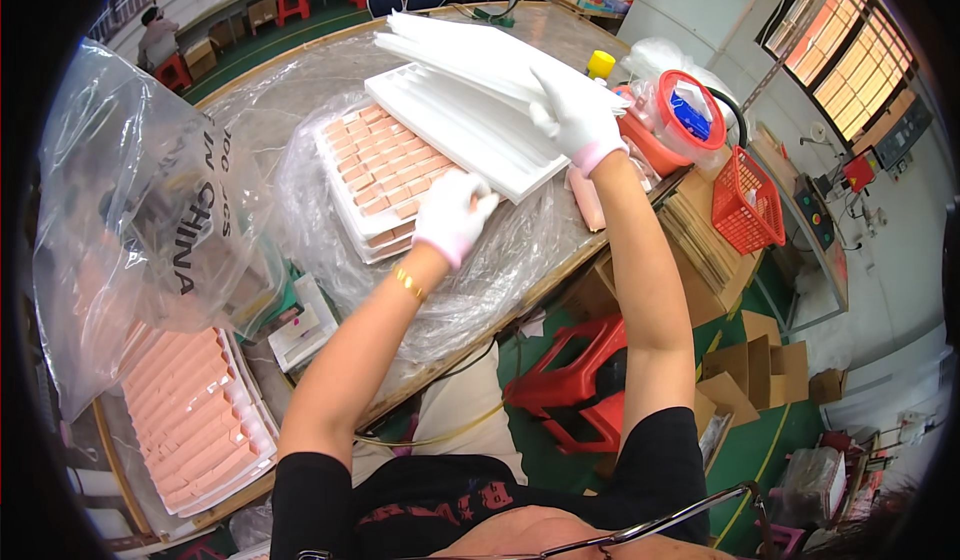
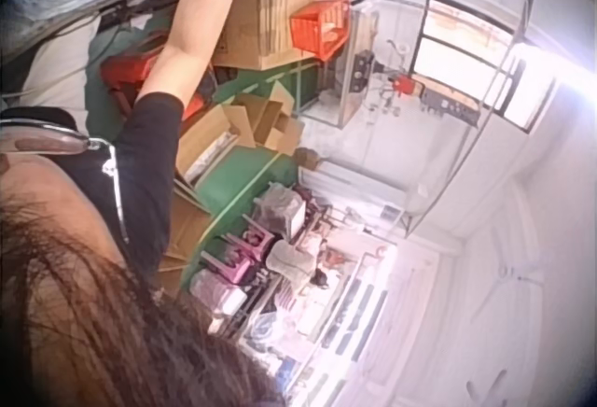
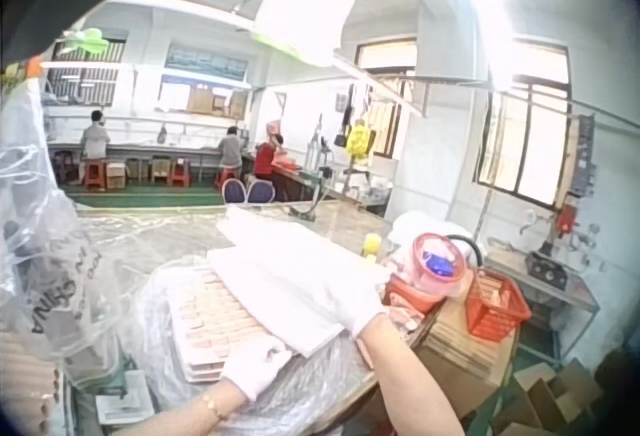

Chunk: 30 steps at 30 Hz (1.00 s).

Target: Placing small pink components into compartmentalized white trays and stacking the trays.

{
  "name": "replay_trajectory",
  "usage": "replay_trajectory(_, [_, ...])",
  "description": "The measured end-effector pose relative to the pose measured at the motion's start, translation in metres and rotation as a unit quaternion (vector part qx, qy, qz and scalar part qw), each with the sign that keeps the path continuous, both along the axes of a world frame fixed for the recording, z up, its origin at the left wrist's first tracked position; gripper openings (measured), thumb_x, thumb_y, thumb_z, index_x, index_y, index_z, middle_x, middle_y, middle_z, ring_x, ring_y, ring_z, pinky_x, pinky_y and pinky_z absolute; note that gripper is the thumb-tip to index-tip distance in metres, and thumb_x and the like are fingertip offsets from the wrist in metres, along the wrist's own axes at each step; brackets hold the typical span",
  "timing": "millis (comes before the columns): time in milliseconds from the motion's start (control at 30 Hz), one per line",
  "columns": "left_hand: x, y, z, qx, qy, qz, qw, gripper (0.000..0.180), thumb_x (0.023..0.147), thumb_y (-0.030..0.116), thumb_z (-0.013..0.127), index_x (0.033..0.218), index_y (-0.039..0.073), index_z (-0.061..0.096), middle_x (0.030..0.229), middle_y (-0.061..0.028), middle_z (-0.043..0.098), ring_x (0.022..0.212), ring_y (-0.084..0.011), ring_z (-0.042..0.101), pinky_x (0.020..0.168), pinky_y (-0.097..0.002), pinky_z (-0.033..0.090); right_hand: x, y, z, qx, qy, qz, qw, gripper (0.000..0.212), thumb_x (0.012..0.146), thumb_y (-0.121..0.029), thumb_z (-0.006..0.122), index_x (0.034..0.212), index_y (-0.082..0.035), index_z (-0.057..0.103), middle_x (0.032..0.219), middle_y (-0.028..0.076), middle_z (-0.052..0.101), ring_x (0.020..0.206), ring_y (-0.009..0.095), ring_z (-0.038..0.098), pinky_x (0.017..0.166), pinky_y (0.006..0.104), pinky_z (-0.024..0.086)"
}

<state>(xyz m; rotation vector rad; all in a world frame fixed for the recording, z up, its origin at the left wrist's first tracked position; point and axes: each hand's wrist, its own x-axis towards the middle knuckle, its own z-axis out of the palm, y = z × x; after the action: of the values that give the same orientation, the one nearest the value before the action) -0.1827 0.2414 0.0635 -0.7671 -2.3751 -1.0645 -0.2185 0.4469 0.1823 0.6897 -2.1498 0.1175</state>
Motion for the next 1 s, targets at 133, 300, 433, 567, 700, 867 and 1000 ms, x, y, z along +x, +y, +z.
replay_trajectory(133, [-0.049, 0.022, 0.042, -0.102, 0.016, -0.093, 0.99, 0.028, 0.072, 0.027, 0.073, 0.091, 0.007, 0.067, 0.082, -0.0106, 0.061, 0.077, -0.0288, 0.059, 0.073, -0.0369, 0.049, -0.009, 0.002, 0.013, 0.012, -0.04, -0.001, 0.999, 0.042, 0.081, -0.014, 0.06, 0.123, -0.01, 0.054, 0.117, 0.016, 0.059, 0.106, 0.032, 0.058, 0.091, 0.0374, 0.046])
replay_trajectory(300, [-0.082, 0.036, 0.07, -0.289, 0.018, -0.218, 0.932, 0.048, 0.062, 0.031, 0.08, 0.103, 0.009, 0.068, 0.093, -0.0143, 0.061, 0.083, -0.0301, 0.062, 0.077, -0.0386, 0.05, -0.009, -0.002, 0.02, 0.063, -0.057, -0.014, 0.996, 0.041, 0.083, -0.014, 0.058, 0.123, -0.012, 0.055, 0.117, 0.015, 0.06, 0.106, 0.031, 0.058, 0.09, 0.0367, 0.047])
replay_trajectory(433, [-0.096, 0.06, 0.066, -0.434, -0.065, -0.213, 0.873, 0.046, 0.062, 0.023, 0.081, 0.104, 0.009, 0.068, 0.095, -0.0121, 0.063, 0.086, -0.0289, 0.063, 0.08, -0.0369, 0.05, -0.009, 0.003, 0.014, 0.033, -0.063, -0.004, 0.997, 0.038, 0.083, -0.014, 0.059, 0.121, -0.01, 0.056, 0.116, 0.016, 0.06, 0.106, 0.032, 0.058, 0.09, 0.0366, 0.047])
replay_trajectory(567, [-0.098, 0.065, 0.063, -0.459, -0.053, -0.219, 0.86, 0.045, 0.062, 0.022, 0.081, 0.104, 0.012, 0.069, 0.096, -0.0113, 0.064, 0.088, -0.0283, 0.063, 0.081, -0.0357, 0.049, -0.014, 0.012, 0.006, 0.019, -0.037, 0.019, 0.999, 0.036, 0.084, -0.016, 0.06, 0.119, -0.007, 0.057, 0.114, 0.017, 0.06, 0.105, 0.033, 0.058, 0.09, 0.0368, 0.047])
replay_trajectory(700, [-0.098, 0.058, 0.067, -0.42, -0.058, -0.249, 0.871, 0.035, 0.064, 0.023, 0.08, 0.097, 0.013, 0.071, 0.095, -0.0109, 0.064, 0.088, -0.0283, 0.063, 0.08, -0.0349, 0.049, -0.008, 0.01, 0.007, 0.014, -0.04, 0.013, 0.999, 0.036, 0.084, -0.017, 0.06, 0.118, -0.006, 0.057, 0.113, 0.018, 0.06, 0.104, 0.033, 0.058, 0.09, 0.0369, 0.047])
replay_trajectory(867, [-0.092, 0.054, 0.069, -0.374, -0.066, -0.271, 0.884, 0.023, 0.066, 0.023, 0.078, 0.086, 0.012, 0.073, 0.095, -0.0099, 0.064, 0.083, -0.0257, 0.063, 0.076, -0.0324, 0.049, -0.009, 0.012, 0.005, 0.003, -0.041, 0.013, 0.999, 0.035, 0.084, -0.018, 0.06, 0.116, -0.006, 0.058, 0.112, 0.018, 0.061, 0.103, 0.033, 0.059, 0.089, 0.0372, 0.047])
replay_trajectory(1000, [-0.092, 0.048, 0.068, -0.347, -0.075, -0.288, 0.889, 0.02, 0.069, 0.022, 0.078, 0.085, 0.011, 0.074, 0.093, -0.0086, 0.063, 0.08, -0.022, 0.062, 0.074, -0.0316, 0.049, -0.009, 0.013, 0.007, 0.01, -0.042, 0.008, 0.999, 0.035, 0.084, -0.019, 0.06, 0.116, -0.006, 0.058, 0.111, 0.017, 0.061, 0.102, 0.033, 0.059, 0.089, 0.0375, 0.047])
